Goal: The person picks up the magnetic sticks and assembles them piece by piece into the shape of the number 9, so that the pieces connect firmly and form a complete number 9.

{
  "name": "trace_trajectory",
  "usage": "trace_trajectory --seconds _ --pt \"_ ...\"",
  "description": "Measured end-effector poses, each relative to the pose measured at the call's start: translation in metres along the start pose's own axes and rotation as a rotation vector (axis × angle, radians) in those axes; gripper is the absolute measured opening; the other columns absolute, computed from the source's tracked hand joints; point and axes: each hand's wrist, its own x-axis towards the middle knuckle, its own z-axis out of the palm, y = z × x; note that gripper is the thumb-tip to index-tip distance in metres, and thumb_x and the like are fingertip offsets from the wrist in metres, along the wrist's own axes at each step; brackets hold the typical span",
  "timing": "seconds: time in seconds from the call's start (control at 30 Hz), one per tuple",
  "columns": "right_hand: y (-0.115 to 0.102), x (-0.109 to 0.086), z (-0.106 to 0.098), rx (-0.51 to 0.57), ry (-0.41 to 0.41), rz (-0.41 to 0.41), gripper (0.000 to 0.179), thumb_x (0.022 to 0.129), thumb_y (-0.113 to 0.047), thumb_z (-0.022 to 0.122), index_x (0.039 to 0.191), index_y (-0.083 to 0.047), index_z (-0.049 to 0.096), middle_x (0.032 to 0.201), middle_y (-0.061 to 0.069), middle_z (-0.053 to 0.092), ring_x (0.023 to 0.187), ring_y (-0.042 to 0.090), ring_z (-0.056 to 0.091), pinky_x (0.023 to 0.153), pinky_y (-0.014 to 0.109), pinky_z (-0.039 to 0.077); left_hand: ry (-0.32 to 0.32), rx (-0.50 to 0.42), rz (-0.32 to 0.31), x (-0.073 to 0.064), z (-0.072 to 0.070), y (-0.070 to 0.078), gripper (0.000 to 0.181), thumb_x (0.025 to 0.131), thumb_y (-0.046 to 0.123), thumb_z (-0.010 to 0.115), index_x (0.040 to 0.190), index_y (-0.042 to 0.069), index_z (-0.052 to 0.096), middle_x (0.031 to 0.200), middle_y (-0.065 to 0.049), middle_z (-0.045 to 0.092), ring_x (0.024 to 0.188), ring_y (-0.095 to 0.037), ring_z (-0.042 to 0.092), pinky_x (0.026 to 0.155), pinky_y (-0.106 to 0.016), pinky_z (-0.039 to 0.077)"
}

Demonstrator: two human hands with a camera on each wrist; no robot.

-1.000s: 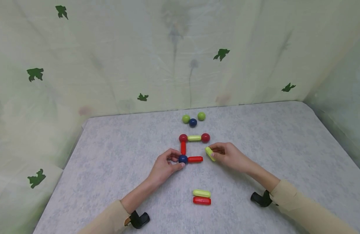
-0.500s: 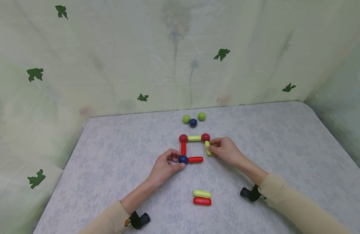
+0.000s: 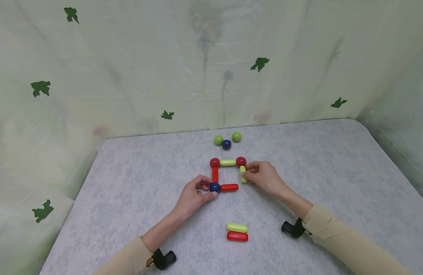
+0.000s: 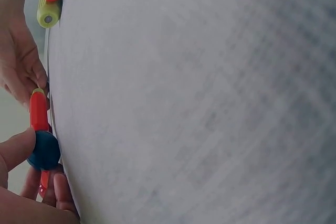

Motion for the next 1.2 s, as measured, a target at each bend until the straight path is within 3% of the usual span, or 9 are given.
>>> trace_trajectory --seconds 0.3,0.57,0.73,0.93,1.2 --pt "0.003 -0.001 -0.005 -0.007 -0.011 0.001 0.039 0.092 -0.020 0.071 0.123 0.001 0.061 0.095 0.007 0.071 0.075 0.017 0.066 0.072 0.032 0.054 -0.005 -0.002 -0.009 0.000 0.000 0.000 0.033 0.083 0.013 0.079 0.112 0.014 0.065 0.097 -0.002 0.061 0.094 -0.021 0.053 0.079 -0.035 0.043" --pt "0.002 0.006 -0.017 -0.158 0.090 -0.099 0.034 0.092 -0.020 0.067 0.122 -0.003 0.063 0.106 0.008 0.068 0.091 0.022 0.065 0.077 0.036 0.054 0.000 0.004 -0.013 0.001 0.000 0.000 0.032 0.083 0.013 0.080 0.111 0.014 0.065 0.097 -0.002 0.061 0.093 -0.020 0.053 0.078 -0.034 0.043" --pt "-0.001 0.021 -0.026 -0.203 0.115 -0.217 0.035 0.094 -0.018 0.065 0.126 -0.005 0.061 0.113 0.007 0.065 0.099 0.024 0.062 0.080 0.038 0.053 0.000 -0.002 -0.016 0.001 0.000 0.000 0.032 0.083 0.012 0.080 0.111 0.014 0.065 0.097 -0.002 0.061 0.093 -0.021 0.053 0.078 -0.034 0.043" --pt "-0.009 0.042 -0.033 -0.270 0.080 -0.296 0.035 0.096 -0.018 0.064 0.129 -0.005 0.059 0.122 0.009 0.062 0.105 0.025 0.058 0.080 0.040 0.052 -0.001 -0.010 -0.013 0.000 0.000 0.000 0.031 0.083 0.013 0.079 0.110 0.015 0.065 0.096 -0.002 0.061 0.093 -0.021 0.053 0.078 -0.035 0.043" --pt "-0.018 0.078 -0.042 -0.233 -0.030 -0.268 0.044 0.096 -0.013 0.062 0.138 -0.008 0.052 0.137 0.011 0.052 0.116 0.028 0.053 0.089 0.044 0.049 -0.001 -0.006 -0.009 0.000 -0.001 0.000 0.031 0.083 0.013 0.080 0.110 0.015 0.065 0.096 -0.002 0.061 0.092 -0.021 0.053 0.078 -0.035 0.044"
